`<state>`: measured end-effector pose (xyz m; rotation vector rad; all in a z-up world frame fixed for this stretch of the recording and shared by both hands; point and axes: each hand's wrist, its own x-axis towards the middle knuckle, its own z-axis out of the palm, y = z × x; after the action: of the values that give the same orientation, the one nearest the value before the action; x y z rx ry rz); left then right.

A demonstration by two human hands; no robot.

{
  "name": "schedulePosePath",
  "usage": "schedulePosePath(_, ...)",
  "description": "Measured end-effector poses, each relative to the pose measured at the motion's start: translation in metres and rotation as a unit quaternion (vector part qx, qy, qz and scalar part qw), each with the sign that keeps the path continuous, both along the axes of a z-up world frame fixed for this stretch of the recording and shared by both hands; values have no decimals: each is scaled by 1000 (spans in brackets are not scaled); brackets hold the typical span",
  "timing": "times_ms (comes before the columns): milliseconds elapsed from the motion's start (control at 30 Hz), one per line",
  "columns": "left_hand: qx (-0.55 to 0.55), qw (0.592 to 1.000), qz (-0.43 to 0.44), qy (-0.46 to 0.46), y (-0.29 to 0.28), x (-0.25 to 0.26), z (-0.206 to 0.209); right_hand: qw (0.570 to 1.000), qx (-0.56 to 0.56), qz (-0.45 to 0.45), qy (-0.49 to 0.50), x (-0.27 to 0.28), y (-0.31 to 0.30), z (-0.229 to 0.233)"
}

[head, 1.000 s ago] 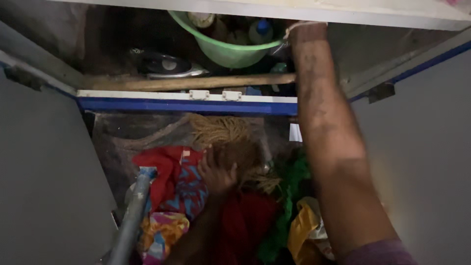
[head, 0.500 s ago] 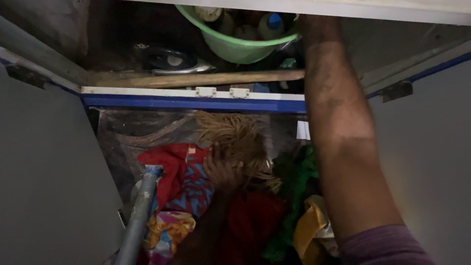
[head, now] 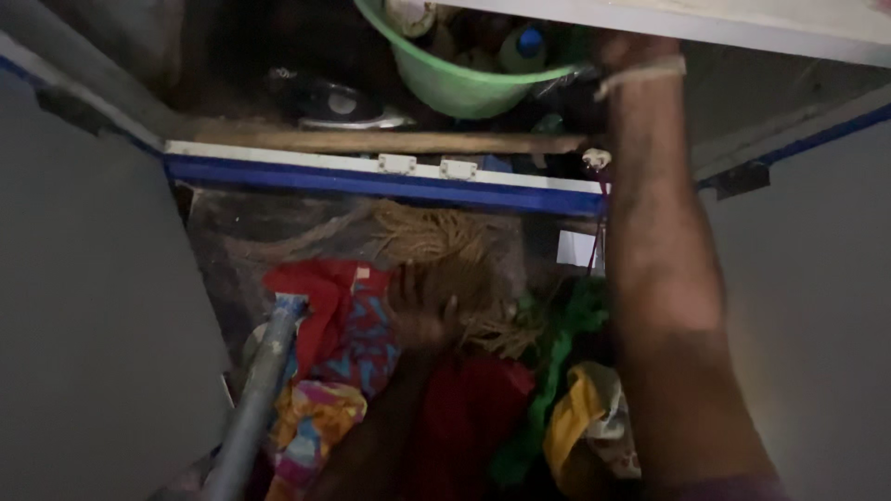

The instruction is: The person removes clothes, a mosquito racket, and a coil of rope from a cabinet by hand. They then collect small objects, papers, and bottles from the floor, placing them into bags and using a dustpan.

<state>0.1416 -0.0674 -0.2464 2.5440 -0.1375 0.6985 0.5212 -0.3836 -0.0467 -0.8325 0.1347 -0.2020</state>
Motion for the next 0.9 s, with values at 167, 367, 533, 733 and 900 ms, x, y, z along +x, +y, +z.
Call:
schedulePosePath(167,5,1000,-1,2,1,0,7,966,-210,19,-150,-167,77,32)
schedulePosePath(367,14,1000,18,3,-3,3,14,750,-641,73,-145,-301,177,-46)
schedulePosePath(533,-11,998,-2,60,4,0,60,614,-767,58,-175,-331,204,-109)
schedulePosePath(733,-38,954,-77,286,55,94,122,604,-789,61,-92,-322,203,-137)
schedulePosePath(900,-56,996,60,24,82,227,160,615,-787,-7,55,-307,236,-156)
